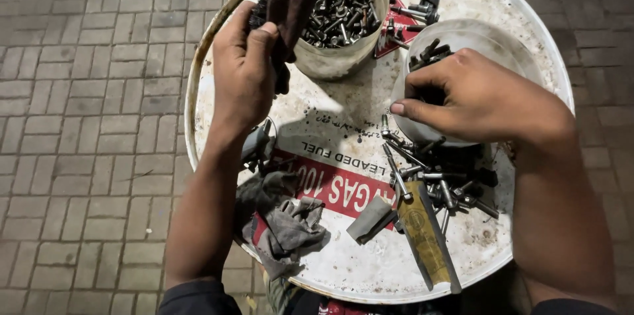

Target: The person cleans small metal parts by hand using a dark cloth. They pick up individual pieces from a white bucket, wipe them thoroughly, and place them into a second container. The process is repeated continuously over a white work surface.

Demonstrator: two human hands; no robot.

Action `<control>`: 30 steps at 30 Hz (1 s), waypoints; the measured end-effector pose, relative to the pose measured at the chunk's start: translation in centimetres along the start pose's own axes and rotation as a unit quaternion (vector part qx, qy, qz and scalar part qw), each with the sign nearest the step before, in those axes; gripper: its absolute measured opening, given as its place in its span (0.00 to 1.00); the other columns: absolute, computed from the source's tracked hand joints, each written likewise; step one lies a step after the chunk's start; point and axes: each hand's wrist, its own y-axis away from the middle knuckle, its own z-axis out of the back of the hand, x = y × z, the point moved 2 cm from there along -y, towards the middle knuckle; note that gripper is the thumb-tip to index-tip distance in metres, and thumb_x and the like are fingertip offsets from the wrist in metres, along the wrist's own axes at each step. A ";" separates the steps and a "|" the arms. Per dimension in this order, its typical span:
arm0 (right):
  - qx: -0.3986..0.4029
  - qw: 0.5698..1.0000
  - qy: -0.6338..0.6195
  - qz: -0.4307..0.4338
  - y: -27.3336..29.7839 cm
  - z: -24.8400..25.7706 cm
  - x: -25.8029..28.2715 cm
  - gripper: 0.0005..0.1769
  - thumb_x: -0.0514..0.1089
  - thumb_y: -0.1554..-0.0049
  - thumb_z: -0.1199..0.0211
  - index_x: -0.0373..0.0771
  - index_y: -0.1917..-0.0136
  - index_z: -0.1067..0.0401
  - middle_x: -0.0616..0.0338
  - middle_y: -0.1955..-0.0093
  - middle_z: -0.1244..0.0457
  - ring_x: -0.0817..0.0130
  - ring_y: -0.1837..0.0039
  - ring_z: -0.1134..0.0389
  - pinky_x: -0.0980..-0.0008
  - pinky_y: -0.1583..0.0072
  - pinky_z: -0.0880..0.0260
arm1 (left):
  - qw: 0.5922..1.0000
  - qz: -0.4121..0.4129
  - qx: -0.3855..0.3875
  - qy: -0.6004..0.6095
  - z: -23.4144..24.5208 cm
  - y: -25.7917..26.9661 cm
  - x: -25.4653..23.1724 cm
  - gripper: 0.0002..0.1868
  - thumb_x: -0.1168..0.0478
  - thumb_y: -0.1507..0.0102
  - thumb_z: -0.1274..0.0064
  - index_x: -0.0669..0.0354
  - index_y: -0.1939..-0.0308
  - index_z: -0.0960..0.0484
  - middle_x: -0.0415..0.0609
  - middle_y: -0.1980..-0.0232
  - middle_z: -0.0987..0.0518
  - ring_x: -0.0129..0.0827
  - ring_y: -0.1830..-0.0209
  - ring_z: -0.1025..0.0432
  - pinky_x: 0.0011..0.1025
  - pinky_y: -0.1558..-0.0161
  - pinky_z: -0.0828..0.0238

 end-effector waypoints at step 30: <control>0.060 0.987 0.138 0.055 -14.6 5.0 3.3 0.16 0.54 0.36 0.40 0.44 0.59 0.24 0.60 0.63 0.32 0.64 0.58 0.31 0.55 0.33 0.36 | 0.975 0.041 -0.064 -0.211 2.8 -2.1 2.1 0.25 0.47 0.30 0.65 0.66 0.47 0.27 0.44 0.71 0.30 0.29 0.75 0.38 0.31 0.72 0.41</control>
